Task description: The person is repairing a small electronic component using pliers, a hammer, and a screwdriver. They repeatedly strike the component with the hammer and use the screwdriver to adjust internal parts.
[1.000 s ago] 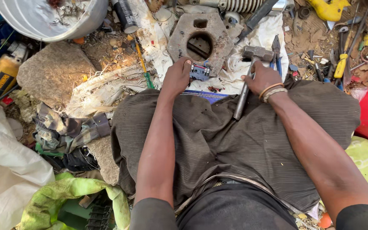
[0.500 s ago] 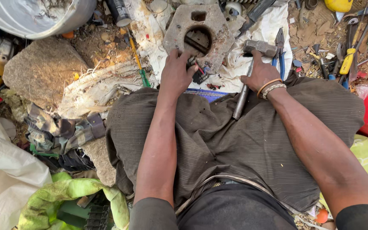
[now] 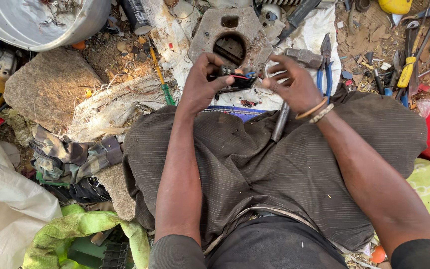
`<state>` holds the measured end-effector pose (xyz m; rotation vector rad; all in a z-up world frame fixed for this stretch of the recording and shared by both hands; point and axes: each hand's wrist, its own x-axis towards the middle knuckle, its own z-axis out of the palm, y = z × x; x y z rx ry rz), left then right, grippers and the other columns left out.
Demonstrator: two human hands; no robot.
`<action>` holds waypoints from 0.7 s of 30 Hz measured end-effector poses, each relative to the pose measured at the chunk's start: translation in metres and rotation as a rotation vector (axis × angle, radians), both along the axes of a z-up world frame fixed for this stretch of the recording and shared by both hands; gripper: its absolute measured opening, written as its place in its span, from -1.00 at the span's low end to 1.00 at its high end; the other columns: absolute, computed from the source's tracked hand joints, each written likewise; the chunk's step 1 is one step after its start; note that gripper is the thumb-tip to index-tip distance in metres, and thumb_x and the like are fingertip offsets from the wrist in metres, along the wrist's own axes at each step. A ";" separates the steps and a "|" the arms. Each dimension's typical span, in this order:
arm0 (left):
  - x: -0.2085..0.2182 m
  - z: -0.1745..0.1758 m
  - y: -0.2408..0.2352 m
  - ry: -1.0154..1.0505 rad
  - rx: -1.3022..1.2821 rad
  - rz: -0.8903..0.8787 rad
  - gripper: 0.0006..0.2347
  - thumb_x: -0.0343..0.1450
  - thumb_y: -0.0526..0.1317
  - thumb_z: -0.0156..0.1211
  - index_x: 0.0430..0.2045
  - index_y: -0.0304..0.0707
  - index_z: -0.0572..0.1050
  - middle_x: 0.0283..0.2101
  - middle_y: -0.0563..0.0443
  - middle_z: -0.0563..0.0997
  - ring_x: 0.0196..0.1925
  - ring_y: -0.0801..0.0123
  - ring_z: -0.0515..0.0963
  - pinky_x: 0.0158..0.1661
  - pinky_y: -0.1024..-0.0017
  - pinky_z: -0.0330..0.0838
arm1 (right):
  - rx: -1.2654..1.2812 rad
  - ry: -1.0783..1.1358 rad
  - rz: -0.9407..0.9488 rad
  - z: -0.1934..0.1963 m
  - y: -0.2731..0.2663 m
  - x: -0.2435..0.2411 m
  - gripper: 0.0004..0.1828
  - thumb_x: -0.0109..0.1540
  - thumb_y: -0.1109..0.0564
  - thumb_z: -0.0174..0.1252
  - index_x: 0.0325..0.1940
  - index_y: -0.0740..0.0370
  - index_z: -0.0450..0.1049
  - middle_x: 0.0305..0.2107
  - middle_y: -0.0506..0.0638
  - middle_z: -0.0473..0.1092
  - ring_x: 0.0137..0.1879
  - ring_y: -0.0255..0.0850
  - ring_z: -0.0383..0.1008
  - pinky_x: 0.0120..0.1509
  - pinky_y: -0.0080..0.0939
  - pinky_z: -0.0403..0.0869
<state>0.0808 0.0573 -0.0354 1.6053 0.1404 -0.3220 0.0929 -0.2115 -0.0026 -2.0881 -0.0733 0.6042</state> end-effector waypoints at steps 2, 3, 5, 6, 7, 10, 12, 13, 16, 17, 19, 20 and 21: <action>-0.002 0.003 -0.005 0.043 -0.101 -0.008 -0.60 0.26 -0.37 0.51 -0.16 -0.27 0.35 -0.20 0.05 0.65 -0.09 0.45 0.64 -0.08 0.39 0.56 | 0.235 -0.076 0.006 -0.001 0.015 -0.015 -0.34 0.25 -0.04 0.33 0.38 0.17 0.32 0.07 0.18 0.48 0.01 -0.16 0.57 -0.01 -0.24 0.60; -0.001 0.005 -0.006 0.017 -0.125 -0.019 -0.62 0.28 -0.38 0.49 -0.15 -0.27 0.37 -0.16 0.05 0.64 -0.06 0.44 0.63 -0.04 0.37 0.57 | 0.354 -0.117 0.012 -0.002 0.021 -0.017 -0.38 0.28 0.02 0.35 0.37 0.19 0.35 0.07 0.18 0.49 0.05 -0.19 0.57 0.04 -0.28 0.59; -0.004 0.008 -0.009 -0.026 -0.174 -0.043 -0.64 0.31 -0.40 0.45 -0.12 -0.27 0.39 -0.08 0.05 0.62 -0.01 0.42 0.62 0.04 0.32 0.59 | 0.142 -0.180 -0.010 -0.006 0.028 -0.019 -0.50 0.28 0.07 0.36 0.29 0.16 0.45 -0.04 0.11 0.55 -0.03 -0.21 0.60 0.00 -0.27 0.58; -0.006 0.009 -0.010 -0.146 -0.043 -0.059 -0.60 0.26 -0.39 0.48 -0.09 -0.25 0.41 -0.06 0.02 0.61 0.02 0.36 0.60 0.05 0.29 0.55 | 0.035 -0.208 -0.021 -0.008 0.029 -0.021 -0.55 0.28 0.10 0.36 0.25 0.14 0.51 -0.10 0.08 0.58 -0.07 -0.22 0.61 -0.03 -0.26 0.58; -0.007 0.010 -0.011 -0.269 0.087 -0.075 -0.55 0.22 -0.37 0.52 -0.05 -0.24 0.44 -0.04 -0.01 0.59 0.04 0.29 0.59 0.06 0.26 0.51 | 0.037 -0.282 0.003 -0.010 0.029 -0.021 -0.57 0.28 0.11 0.36 0.23 0.16 0.52 -0.07 0.09 0.56 -0.05 -0.21 0.60 -0.02 -0.25 0.58; -0.012 0.012 -0.017 -0.390 0.349 -0.138 -0.59 0.21 -0.32 0.55 -0.08 -0.17 0.53 -0.10 -0.01 0.60 0.02 0.13 0.55 0.05 0.16 0.43 | 0.025 -0.514 0.084 -0.012 0.025 -0.020 -0.62 0.30 0.14 0.36 0.20 0.20 0.54 -0.01 0.12 0.53 0.04 -0.16 0.58 0.06 -0.19 0.57; -0.010 0.011 -0.018 -0.411 0.446 -0.159 -0.66 0.25 -0.30 0.53 -0.12 -0.14 0.58 -0.11 0.01 0.61 0.02 0.06 0.52 0.05 0.14 0.40 | -0.009 -0.692 0.144 -0.015 0.025 -0.017 -0.62 0.31 0.17 0.36 0.22 0.20 0.55 0.02 0.13 0.53 0.14 -0.08 0.57 0.17 -0.13 0.56; -0.011 0.010 -0.019 -0.426 0.473 -0.161 -0.68 0.26 -0.30 0.51 -0.13 -0.14 0.58 -0.09 0.02 0.60 0.03 0.04 0.51 0.05 0.15 0.40 | -0.014 -0.694 0.152 -0.017 0.026 -0.017 -0.62 0.31 0.17 0.36 0.22 0.21 0.55 0.02 0.13 0.53 0.13 -0.08 0.57 0.16 -0.13 0.57; -0.009 0.002 -0.021 -0.462 0.572 -0.121 -0.68 0.22 -0.27 0.51 -0.17 -0.13 0.61 -0.07 0.00 0.58 0.05 0.02 0.48 0.06 0.14 0.37 | 0.006 -0.633 0.134 -0.025 0.027 -0.016 -0.60 0.30 0.16 0.36 0.21 0.27 0.53 0.01 0.15 0.52 0.08 -0.08 0.59 0.12 -0.16 0.58; -0.008 -0.001 -0.021 -0.473 0.609 -0.101 -0.67 0.19 -0.26 0.52 -0.19 -0.13 0.62 -0.07 -0.01 0.57 0.06 0.01 0.47 0.06 0.13 0.36 | 0.035 -0.568 0.101 -0.027 0.026 -0.015 -0.59 0.30 0.15 0.36 0.21 0.30 0.51 0.00 0.17 0.50 0.05 -0.11 0.60 0.08 -0.19 0.59; -0.006 -0.006 -0.021 -0.381 0.680 -0.090 -0.66 0.19 -0.24 0.52 -0.18 -0.11 0.63 -0.08 -0.04 0.55 0.04 0.01 0.45 0.06 0.13 0.36 | 0.039 -0.505 0.069 -0.032 0.025 -0.014 -0.58 0.30 0.14 0.36 0.20 0.34 0.49 -0.02 0.18 0.50 0.00 -0.13 0.62 0.03 -0.23 0.60; -0.006 -0.007 -0.022 -0.336 0.716 -0.084 -0.66 0.18 -0.23 0.53 -0.17 -0.10 0.63 -0.08 -0.05 0.54 0.04 0.01 0.45 0.05 0.14 0.35 | 0.015 -0.508 0.072 -0.033 0.024 -0.014 -0.59 0.31 0.14 0.36 0.19 0.36 0.50 -0.04 0.18 0.50 -0.01 -0.12 0.62 0.01 -0.23 0.60; -0.005 -0.008 -0.021 -0.351 0.715 -0.081 -0.66 0.17 -0.23 0.54 -0.20 -0.12 0.63 -0.08 -0.06 0.54 0.04 -0.01 0.44 0.03 0.11 0.34 | -0.008 -0.514 0.077 -0.034 0.023 -0.011 -0.60 0.31 0.15 0.35 0.18 0.38 0.51 -0.06 0.18 0.51 -0.02 -0.12 0.62 0.00 -0.23 0.60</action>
